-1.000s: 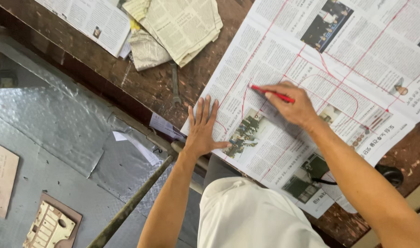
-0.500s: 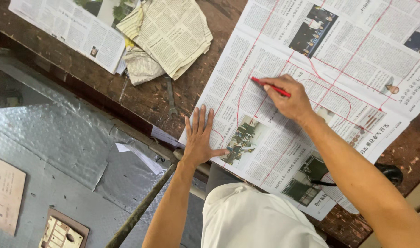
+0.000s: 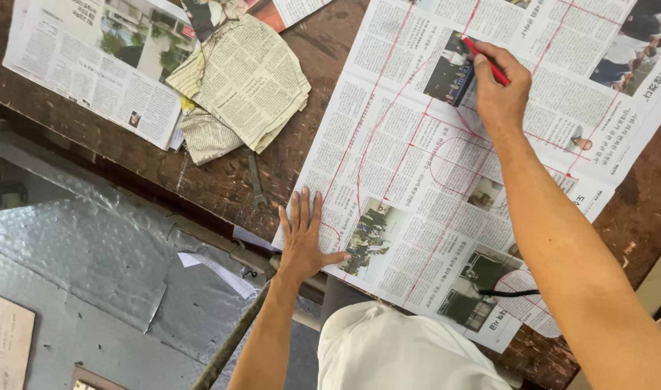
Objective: The person spreads newspaper sheets on a workbench and draws red lines across them with a red pen, steadying the paper with the other hand. They use a ruler and a tape measure to guide straight red lines, then uncap and recap the pen and continue marking.
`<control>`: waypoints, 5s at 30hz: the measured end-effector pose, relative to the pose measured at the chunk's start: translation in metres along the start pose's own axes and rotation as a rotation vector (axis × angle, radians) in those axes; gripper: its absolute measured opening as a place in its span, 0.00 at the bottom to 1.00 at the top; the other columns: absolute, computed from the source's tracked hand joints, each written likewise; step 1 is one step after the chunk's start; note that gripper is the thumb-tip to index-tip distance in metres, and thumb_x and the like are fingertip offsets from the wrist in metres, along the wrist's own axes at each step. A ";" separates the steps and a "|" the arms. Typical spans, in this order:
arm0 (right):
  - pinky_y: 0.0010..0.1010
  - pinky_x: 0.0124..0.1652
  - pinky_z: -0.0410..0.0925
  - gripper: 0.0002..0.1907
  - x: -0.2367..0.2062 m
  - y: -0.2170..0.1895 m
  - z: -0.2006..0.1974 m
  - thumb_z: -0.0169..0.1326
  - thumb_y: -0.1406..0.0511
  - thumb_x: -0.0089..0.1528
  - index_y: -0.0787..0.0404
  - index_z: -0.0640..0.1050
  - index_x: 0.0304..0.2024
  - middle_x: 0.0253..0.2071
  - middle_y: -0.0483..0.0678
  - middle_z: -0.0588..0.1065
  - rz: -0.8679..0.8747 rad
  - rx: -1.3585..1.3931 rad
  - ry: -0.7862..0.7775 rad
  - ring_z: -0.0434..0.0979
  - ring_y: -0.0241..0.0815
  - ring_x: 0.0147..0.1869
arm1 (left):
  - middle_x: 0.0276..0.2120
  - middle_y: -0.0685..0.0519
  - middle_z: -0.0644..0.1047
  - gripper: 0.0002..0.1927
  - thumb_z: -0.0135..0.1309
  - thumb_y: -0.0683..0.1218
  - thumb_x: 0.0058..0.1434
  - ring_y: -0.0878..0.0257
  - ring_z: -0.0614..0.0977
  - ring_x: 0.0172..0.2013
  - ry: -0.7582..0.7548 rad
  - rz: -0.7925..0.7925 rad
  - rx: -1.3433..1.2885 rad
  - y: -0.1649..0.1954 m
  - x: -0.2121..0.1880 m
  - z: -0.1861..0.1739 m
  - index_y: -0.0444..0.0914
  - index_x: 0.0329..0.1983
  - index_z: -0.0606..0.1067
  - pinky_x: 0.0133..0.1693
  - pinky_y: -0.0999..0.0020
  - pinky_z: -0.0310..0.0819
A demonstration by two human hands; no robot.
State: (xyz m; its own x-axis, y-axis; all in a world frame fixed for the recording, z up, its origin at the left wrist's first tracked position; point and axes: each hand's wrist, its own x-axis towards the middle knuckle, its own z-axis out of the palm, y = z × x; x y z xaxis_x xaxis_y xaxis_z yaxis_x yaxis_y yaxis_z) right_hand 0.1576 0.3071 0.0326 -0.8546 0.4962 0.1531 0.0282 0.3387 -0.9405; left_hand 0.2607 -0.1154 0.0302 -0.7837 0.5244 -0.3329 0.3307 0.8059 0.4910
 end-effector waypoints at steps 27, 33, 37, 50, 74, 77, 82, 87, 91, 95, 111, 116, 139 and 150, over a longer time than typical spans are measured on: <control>0.28 0.52 0.69 0.12 -0.072 -0.039 0.033 0.56 0.66 0.70 0.55 0.83 0.55 0.45 0.50 0.77 0.102 -0.158 -0.302 0.76 0.40 0.49 | 0.77 0.37 0.41 0.78 0.72 0.71 0.32 0.41 0.36 0.76 0.057 0.047 -0.013 -0.001 -0.002 -0.001 0.34 0.78 0.44 0.70 0.34 0.22; 0.29 0.49 0.69 0.13 -0.124 -0.060 0.042 0.56 0.66 0.67 0.56 0.83 0.53 0.43 0.49 0.78 0.113 -0.134 -0.480 0.76 0.40 0.47 | 0.77 0.42 0.41 0.79 0.73 0.70 0.28 0.45 0.38 0.76 0.036 -0.025 -0.003 0.009 -0.002 -0.007 0.39 0.78 0.45 0.71 0.34 0.22; 0.28 0.48 0.69 0.13 -0.128 -0.065 0.043 0.56 0.65 0.67 0.56 0.83 0.53 0.43 0.50 0.77 0.172 -0.158 -0.575 0.76 0.40 0.45 | 0.77 0.44 0.41 0.79 0.74 0.70 0.26 0.44 0.38 0.76 0.035 -0.056 0.013 0.012 0.000 -0.011 0.41 0.78 0.44 0.71 0.35 0.23; 0.29 0.51 0.70 0.12 -0.154 -0.072 0.041 0.56 0.66 0.65 0.56 0.83 0.51 0.46 0.49 0.80 0.185 -0.145 -0.732 0.77 0.39 0.48 | 0.77 0.42 0.39 0.81 0.75 0.70 0.26 0.44 0.36 0.76 0.015 -0.002 0.019 -0.001 0.002 -0.001 0.42 0.78 0.42 0.70 0.31 0.23; 0.28 0.50 0.70 0.15 -0.139 -0.076 0.037 0.55 0.66 0.64 0.52 0.83 0.54 0.47 0.47 0.79 0.243 -0.108 -0.961 0.78 0.39 0.48 | 0.78 0.43 0.38 0.82 0.76 0.70 0.26 0.44 0.34 0.76 -0.036 -0.022 -0.010 -0.002 0.005 -0.004 0.43 0.79 0.41 0.70 0.32 0.21; 0.28 0.52 0.69 0.14 -0.136 -0.076 0.038 0.55 0.66 0.66 0.54 0.81 0.55 0.50 0.46 0.79 0.162 -0.085 -0.905 0.79 0.38 0.52 | 0.78 0.43 0.38 0.82 0.76 0.69 0.26 0.44 0.34 0.76 -0.031 -0.021 -0.027 -0.002 0.004 -0.003 0.43 0.79 0.41 0.70 0.32 0.20; 0.29 0.48 0.71 0.16 -0.159 -0.083 0.027 0.56 0.66 0.63 0.52 0.83 0.53 0.42 0.47 0.80 0.162 -0.179 -1.144 0.79 0.41 0.44 | 0.78 0.44 0.38 0.81 0.76 0.68 0.26 0.44 0.34 0.76 -0.036 -0.016 -0.048 -0.002 0.005 -0.004 0.44 0.79 0.41 0.70 0.33 0.19; 0.29 0.48 0.72 0.16 -0.171 -0.088 0.023 0.57 0.66 0.61 0.51 0.83 0.52 0.41 0.46 0.79 0.167 -0.171 -1.211 0.80 0.40 0.44 | 0.78 0.44 0.37 0.81 0.76 0.69 0.27 0.45 0.33 0.76 -0.030 -0.006 -0.013 -0.003 0.005 -0.005 0.44 0.79 0.41 0.71 0.33 0.18; 0.31 0.48 0.71 0.16 -0.175 -0.090 0.028 0.58 0.67 0.61 0.53 0.83 0.51 0.41 0.45 0.81 0.046 -0.175 -1.231 0.79 0.41 0.45 | 0.78 0.46 0.36 0.82 0.75 0.70 0.25 0.46 0.33 0.76 -0.067 -0.027 -0.024 -0.002 0.006 -0.005 0.44 0.79 0.40 0.71 0.34 0.17; 0.32 0.44 0.73 0.16 -0.167 -0.090 0.032 0.57 0.65 0.60 0.48 0.84 0.51 0.40 0.45 0.79 0.242 -0.353 -1.244 0.80 0.42 0.40 | 0.78 0.47 0.36 0.83 0.75 0.70 0.25 0.47 0.33 0.76 -0.078 -0.043 -0.015 -0.002 0.007 -0.006 0.45 0.79 0.40 0.71 0.35 0.17; 0.31 0.50 0.71 0.16 -0.125 -0.078 0.037 0.55 0.66 0.64 0.50 0.82 0.53 0.43 0.45 0.79 0.034 -0.221 -1.011 0.78 0.41 0.46 | 0.78 0.43 0.38 0.82 0.76 0.68 0.27 0.44 0.33 0.76 -0.017 0.007 -0.022 -0.002 0.004 -0.004 0.43 0.79 0.41 0.70 0.32 0.19; 0.32 0.49 0.71 0.15 -0.143 -0.087 0.035 0.58 0.66 0.60 0.50 0.84 0.50 0.40 0.46 0.79 0.041 -0.224 -1.147 0.79 0.41 0.46 | 0.78 0.44 0.38 0.82 0.76 0.68 0.24 0.45 0.34 0.76 -0.034 -0.031 -0.024 -0.002 0.006 -0.005 0.44 0.78 0.41 0.71 0.33 0.18; 0.33 0.52 0.70 0.16 -0.134 -0.067 0.040 0.57 0.67 0.63 0.53 0.83 0.53 0.45 0.48 0.80 0.004 -0.219 -0.872 0.78 0.43 0.50 | 0.77 0.42 0.37 0.82 0.75 0.69 0.27 0.42 0.33 0.76 -0.049 -0.017 0.004 -0.002 0.004 -0.006 0.41 0.78 0.41 0.69 0.31 0.18; 0.33 0.52 0.70 0.18 -0.125 -0.066 0.040 0.56 0.67 0.62 0.50 0.83 0.54 0.45 0.46 0.81 -0.034 -0.194 -0.810 0.77 0.43 0.49 | 0.77 0.41 0.35 0.81 0.74 0.71 0.30 0.42 0.31 0.75 -0.065 -0.026 0.026 -0.002 0.003 -0.004 0.41 0.79 0.39 0.69 0.32 0.17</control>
State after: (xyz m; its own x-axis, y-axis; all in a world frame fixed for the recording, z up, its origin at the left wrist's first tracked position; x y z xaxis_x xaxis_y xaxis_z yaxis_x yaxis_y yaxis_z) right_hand 0.2419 0.1908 0.0638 -0.9631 -0.2202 -0.1548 0.0213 0.5112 -0.8592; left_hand 0.2556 -0.1164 0.0312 -0.7568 0.5192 -0.3972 0.3251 0.8261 0.4603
